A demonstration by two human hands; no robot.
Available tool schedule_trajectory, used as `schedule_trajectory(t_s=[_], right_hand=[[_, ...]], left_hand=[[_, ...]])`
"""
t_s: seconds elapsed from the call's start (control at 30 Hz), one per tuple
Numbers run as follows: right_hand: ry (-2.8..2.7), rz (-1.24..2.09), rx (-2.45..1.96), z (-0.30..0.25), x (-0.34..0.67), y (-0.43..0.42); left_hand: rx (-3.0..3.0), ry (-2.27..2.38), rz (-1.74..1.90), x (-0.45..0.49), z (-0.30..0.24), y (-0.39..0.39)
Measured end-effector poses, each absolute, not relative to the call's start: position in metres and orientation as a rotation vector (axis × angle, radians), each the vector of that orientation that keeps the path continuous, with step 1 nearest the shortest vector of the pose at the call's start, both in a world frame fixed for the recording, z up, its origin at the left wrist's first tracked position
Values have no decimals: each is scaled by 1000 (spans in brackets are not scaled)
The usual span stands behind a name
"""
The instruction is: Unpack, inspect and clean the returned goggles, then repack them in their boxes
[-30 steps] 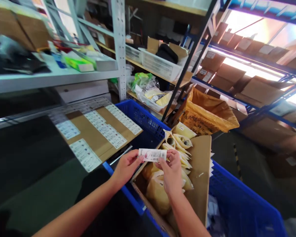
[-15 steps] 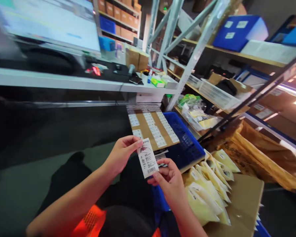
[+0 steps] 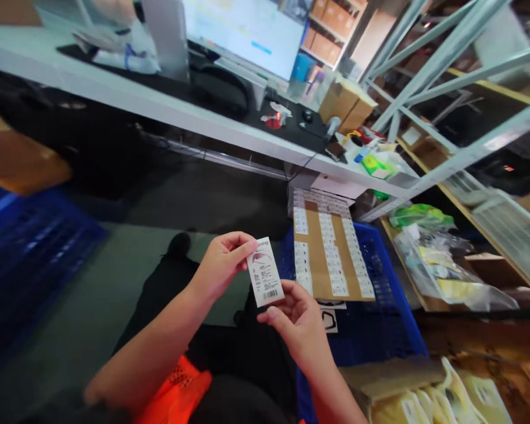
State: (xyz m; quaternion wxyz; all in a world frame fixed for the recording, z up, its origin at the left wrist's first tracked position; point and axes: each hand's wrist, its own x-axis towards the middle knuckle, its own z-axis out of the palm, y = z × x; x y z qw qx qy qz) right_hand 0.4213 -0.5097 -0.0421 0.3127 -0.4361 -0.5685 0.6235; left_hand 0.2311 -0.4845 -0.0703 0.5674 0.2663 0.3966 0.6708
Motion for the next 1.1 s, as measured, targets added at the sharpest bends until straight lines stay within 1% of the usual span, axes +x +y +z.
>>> schedule_trajectory(t_s=[0.17,0.27,0.4,0.57,0.8,0.97,1.1], right_hand=[[-1552,1801,-1239,-67,344,-439],[-1551,1928,-1189,-83,297,-400],[-1524,2058,-1137,-98,247,-356],[-1505,2113,-1141,-100,208,-304],[-1516,2086,-1136,-81,168,-233],[-1529,2038,-1080,-57,141,-187],[-1541,2004,-1044,-37,124,-156]], left_hand=[[488,974,1580,163,-102,-436],[410,994,1588,124,-116,-407],[356,1030,1609,80,-126,-372],[362,1082,1632,43,-129,-326],[416,1113,1620,2,-107,-253],[485,1108,1623,-29,-74,-201],[683,1176,1638,-54,-41,-170]])
